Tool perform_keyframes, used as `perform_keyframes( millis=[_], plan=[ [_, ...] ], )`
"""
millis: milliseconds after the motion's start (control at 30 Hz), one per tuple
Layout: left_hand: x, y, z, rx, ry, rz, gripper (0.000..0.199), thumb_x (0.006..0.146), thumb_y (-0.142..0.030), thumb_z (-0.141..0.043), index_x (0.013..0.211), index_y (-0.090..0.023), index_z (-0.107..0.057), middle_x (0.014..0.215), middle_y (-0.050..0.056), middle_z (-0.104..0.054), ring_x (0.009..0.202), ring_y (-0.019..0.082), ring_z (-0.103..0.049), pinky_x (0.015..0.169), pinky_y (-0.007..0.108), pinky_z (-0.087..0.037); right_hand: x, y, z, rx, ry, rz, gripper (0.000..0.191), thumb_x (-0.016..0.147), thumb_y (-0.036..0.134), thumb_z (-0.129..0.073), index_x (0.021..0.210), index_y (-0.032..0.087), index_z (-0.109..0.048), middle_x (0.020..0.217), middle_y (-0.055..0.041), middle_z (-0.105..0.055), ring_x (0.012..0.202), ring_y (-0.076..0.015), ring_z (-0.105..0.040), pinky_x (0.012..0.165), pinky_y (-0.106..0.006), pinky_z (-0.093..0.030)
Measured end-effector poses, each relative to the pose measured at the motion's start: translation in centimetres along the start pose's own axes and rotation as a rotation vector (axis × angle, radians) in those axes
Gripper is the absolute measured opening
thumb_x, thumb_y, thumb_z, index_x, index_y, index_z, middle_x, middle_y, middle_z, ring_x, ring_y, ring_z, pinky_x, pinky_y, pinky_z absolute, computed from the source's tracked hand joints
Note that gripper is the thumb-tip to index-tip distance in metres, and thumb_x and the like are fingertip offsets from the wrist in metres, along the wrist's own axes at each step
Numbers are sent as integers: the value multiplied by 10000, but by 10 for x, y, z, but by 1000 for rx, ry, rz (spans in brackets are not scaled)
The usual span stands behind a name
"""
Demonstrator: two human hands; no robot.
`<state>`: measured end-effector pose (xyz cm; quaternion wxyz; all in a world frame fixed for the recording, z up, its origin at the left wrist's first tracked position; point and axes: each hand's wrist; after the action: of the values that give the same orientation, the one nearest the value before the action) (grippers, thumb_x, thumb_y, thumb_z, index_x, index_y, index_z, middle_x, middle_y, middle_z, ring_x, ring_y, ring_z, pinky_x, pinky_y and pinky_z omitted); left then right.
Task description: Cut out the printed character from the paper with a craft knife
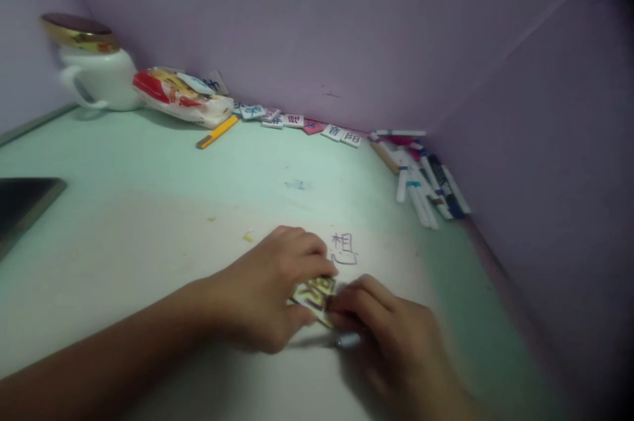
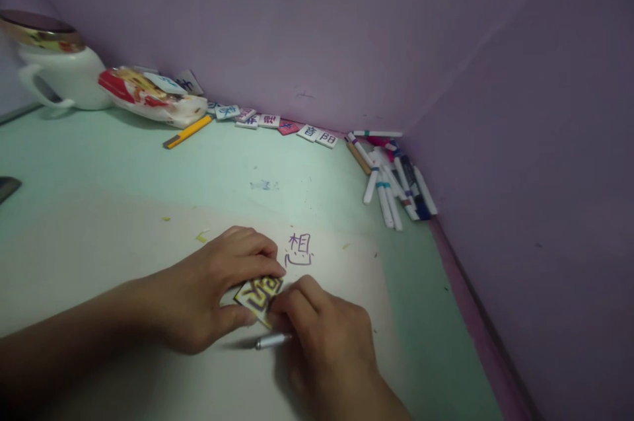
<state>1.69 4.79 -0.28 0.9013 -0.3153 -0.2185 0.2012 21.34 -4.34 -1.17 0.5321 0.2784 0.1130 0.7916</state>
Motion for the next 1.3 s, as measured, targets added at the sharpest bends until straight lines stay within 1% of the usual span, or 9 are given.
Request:
perform_keyframes(
  millis=[133,333,500,600,700,833,933,1133,1300],
  plan=[
    [2,-3,3,0,33,32,377,674,-141,-642,1047,-186,-623,1076,84,-608,1016,260,-545,944,417,-425,7,7,8,-64,156,-40,256,647,83,-457,813,247,-561,760,11,-644,533,-129,-603,478,-233,-376],
    [4,-6,6,-6,45,62,388,678,-125,-654,1063,-172,-637,1084,97,-618,1049,264,-550,961,421,-431,10,11,4,-308,172,26,242,594,111,-468,790,239,-526,715,-17,-641,451,-178,-587,411,-286,-323],
    [2,-5,5,-7,27,52,391,684,-152,-683,1069,-189,-636,1085,92,-620,1046,266,-550,954,425,-436,-2,10,5,-125,150,140,250,558,65,-479,720,255,-472,665,36,-602,458,-129,-544,431,-247,-341],
    [1,-4,4,-13,25,67,416,667,-139,-709,1075,-180,-644,1089,91,-615,1047,262,-545,961,419,-430,-10,15,10,-79,281,238,255,668,21,-557,721,256,-474,646,81,-602,441,-92,-525,420,-225,-328],
    [2,-4,4,1,21,81,421,674,-160,-722,1088,-164,-641,1096,99,-605,1058,270,-532,962,425,-423,-13,19,20,-11,397,171,176,764,165,-677,767,258,-527,670,83,-633,441,-86,-560,411,-209,-361],
    [2,-4,3,40,24,105,430,695,-213,-725,1111,-186,-619,1076,89,-598,1050,277,-521,963,439,-415,-14,16,37,-46,311,-78,171,830,399,-651,853,245,-579,719,17,-686,474,-144,-631,416,-231,-421],
    [2,-5,3,55,34,130,472,691,-216,-733,1146,-184,-608,1066,87,-580,1046,281,-504,962,446,-409,-12,11,50,-87,227,-58,108,918,258,-497,925,259,-605,715,2,-702,503,-159,-663,436,-235,-477],
    [4,-5,3,56,33,106,455,684,-206,-742,1119,-138,-630,1001,81,-574,979,259,-519,946,437,-398,-10,7,59,-40,-2,16,439,833,86,-424,1242,221,-508,904,-58,-762,683,-170,-742,549,-197,-578],
    [3,-3,1,56,17,101,459,680,-215,-735,1121,-155,-623,1016,83,-583,988,266,-519,938,435,-393,-16,7,63,248,-119,-193,150,922,212,-537,1000,298,-631,764,10,-701,543,-114,-655,458,-144,-527]
  ],
)
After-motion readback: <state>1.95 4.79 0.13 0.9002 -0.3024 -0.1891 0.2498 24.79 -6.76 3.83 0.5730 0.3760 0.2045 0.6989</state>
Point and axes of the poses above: each hand's wrist, its own x-axis towards the middle knuckle, its own z-axis out of the back of the hand, y = z × x
